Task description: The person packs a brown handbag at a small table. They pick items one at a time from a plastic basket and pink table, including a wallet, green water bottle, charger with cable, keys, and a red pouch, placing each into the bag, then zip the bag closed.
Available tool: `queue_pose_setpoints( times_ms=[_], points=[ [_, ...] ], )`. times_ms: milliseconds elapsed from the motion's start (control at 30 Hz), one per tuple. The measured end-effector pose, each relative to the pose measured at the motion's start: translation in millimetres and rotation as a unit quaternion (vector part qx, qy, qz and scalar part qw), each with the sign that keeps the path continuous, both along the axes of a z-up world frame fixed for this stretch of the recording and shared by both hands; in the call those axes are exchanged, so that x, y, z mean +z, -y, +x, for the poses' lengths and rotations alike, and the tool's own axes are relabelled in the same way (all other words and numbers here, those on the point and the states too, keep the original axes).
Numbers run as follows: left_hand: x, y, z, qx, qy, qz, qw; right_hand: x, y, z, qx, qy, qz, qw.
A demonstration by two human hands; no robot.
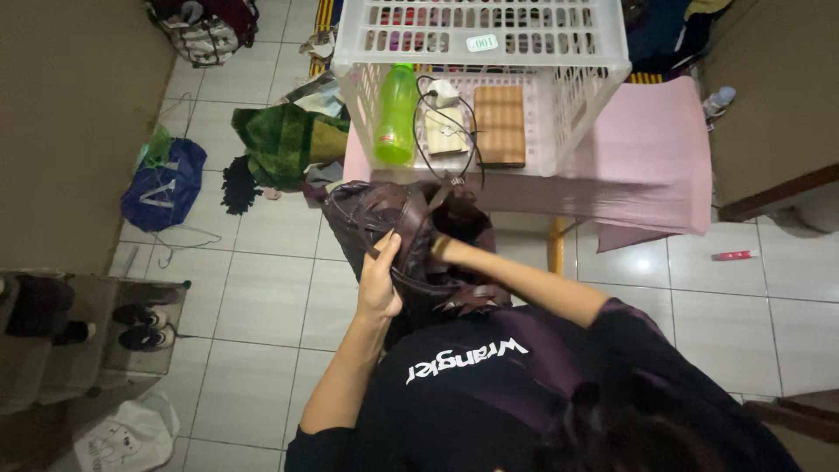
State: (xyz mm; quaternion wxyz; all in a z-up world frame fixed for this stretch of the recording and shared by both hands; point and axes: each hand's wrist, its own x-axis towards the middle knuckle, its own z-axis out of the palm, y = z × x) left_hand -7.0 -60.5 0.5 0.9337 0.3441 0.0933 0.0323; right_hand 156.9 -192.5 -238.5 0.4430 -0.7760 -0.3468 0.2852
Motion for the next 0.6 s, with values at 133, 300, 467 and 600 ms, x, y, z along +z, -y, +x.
queue_pose_setpoints(
  times_ms=[133,300,467,600],
  points=[
    [-2.1,-5.5,1.6,0.012,0.002,-0.022,1.000,28.2,16.9,30.6,0.109,0.085,-0.049,0.989],
    [-11.9,-8.7,1.0,0.053,-0.027,-0.009,0.998,112.8,112.6,139.5,0.039,-0.250,-0.033,0.967],
    [-23.5,-2.5,1.7,0.030,-0.011,-0.021,0.999,114.6,127.5,221.6,-0.285,0.166,-0.334,0.883],
    [-28.6,-1.3,3.7,0.050,-0.021,-0.006,0.999,88.0,114.6,240.5,-0.274,0.114,-0.327,0.897]
  ],
)
